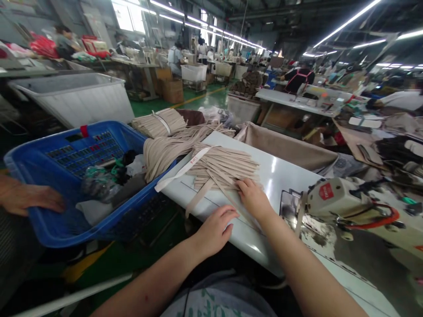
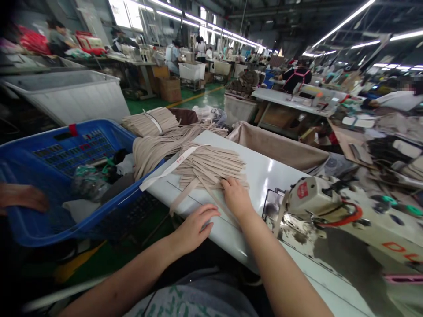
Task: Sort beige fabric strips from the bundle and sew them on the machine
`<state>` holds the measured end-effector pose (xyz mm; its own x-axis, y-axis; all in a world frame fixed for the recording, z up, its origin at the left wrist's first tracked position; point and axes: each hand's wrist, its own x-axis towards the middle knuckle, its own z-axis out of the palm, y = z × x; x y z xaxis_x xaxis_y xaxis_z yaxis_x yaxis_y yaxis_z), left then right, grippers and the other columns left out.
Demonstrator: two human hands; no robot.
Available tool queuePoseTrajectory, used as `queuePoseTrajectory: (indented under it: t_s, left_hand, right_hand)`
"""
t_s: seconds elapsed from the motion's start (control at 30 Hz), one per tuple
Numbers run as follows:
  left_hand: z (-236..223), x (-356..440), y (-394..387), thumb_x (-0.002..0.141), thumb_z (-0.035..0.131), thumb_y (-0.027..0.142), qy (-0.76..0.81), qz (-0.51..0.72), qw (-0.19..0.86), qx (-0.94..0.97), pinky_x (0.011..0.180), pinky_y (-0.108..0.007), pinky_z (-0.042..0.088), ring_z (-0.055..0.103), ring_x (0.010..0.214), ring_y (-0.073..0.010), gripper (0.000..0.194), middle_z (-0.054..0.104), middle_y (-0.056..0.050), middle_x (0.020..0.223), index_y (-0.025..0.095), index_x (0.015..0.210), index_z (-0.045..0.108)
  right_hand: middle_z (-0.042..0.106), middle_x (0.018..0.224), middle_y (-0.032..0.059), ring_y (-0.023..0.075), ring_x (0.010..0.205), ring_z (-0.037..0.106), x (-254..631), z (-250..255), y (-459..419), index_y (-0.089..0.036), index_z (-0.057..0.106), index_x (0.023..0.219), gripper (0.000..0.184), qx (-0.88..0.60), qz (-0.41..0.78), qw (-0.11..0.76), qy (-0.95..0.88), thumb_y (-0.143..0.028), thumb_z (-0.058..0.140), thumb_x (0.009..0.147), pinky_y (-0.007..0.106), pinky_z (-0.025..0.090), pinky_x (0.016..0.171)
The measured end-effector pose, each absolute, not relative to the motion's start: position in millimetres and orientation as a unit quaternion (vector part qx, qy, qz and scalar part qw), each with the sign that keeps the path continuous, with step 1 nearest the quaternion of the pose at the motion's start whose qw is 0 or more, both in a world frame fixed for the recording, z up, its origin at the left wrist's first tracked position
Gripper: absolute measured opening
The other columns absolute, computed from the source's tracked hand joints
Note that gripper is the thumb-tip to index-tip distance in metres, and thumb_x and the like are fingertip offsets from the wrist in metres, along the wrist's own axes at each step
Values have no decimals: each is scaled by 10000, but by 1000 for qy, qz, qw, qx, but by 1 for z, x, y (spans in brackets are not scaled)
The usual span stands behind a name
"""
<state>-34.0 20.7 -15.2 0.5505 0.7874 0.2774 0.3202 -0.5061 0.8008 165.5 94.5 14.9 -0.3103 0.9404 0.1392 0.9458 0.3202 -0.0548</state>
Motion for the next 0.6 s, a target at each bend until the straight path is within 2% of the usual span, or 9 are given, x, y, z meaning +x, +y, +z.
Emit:
queuePoseTrajectory:
  t_s: [0.03, 0.1, 0.27, 0.47, 0.6]
  left_hand:
    - [-14, -31, 26, 880, 494, 38, 340, 300, 298, 840, 1152, -419, 379, 465, 1337, -237, 453, 532, -111, 1400, 204, 1293, 577]
    - [-13, -25, 38, 907, 497, 60, 344, 242, 198, 885, 1139, -431, 378, 413, 1371, -256, 448, 529, -104, 1413, 207, 1326, 559]
    - [-11, -16, 54, 985, 503, 222, 344, 137, 64, 927, 936, -404, 444, 530, 1096, -255, 171, 639, -79, 1094, 208, 1093, 635]
    - [-7, -29, 56, 993, 473, 189, 315, 135, 6, 939, 896, -397, 425, 534, 1029, -250, 142, 624, -84, 1035, 177, 1025, 611]
    - [-11, -41, 58, 980, 509, 183, 337, 186, 29, 923, 1006, -430, 406, 509, 1178, -274, 137, 623, -97, 1140, 190, 1067, 615]
  right_hand:
    - [634, 1151, 113, 255, 1103, 569, 165, 16, 93, -181, 619, 1218, 300, -585, -12, 69, -808, -129, 530, 936, 343, 450, 945]
    - [645, 1106, 100, 241, 1056, 591, 165, 20, 89, -182, 635, 1180, 267, -592, 3, 62, -803, -133, 522, 944, 316, 453, 904]
    - [656, 1049, 89, 210, 975, 611, 169, 25, 81, -170, 662, 1146, 253, -602, 41, 87, -793, -125, 508, 950, 286, 444, 884]
    - [650, 981, 69, 193, 920, 607, 180, 18, 72, -180, 699, 1025, 215, -609, 108, 185, -764, -116, 543, 891, 286, 459, 864]
    - [664, 884, 40, 193, 867, 609, 181, 15, 64, -194, 699, 875, 139, -598, 182, 195, -755, -146, 576, 832, 285, 459, 804]
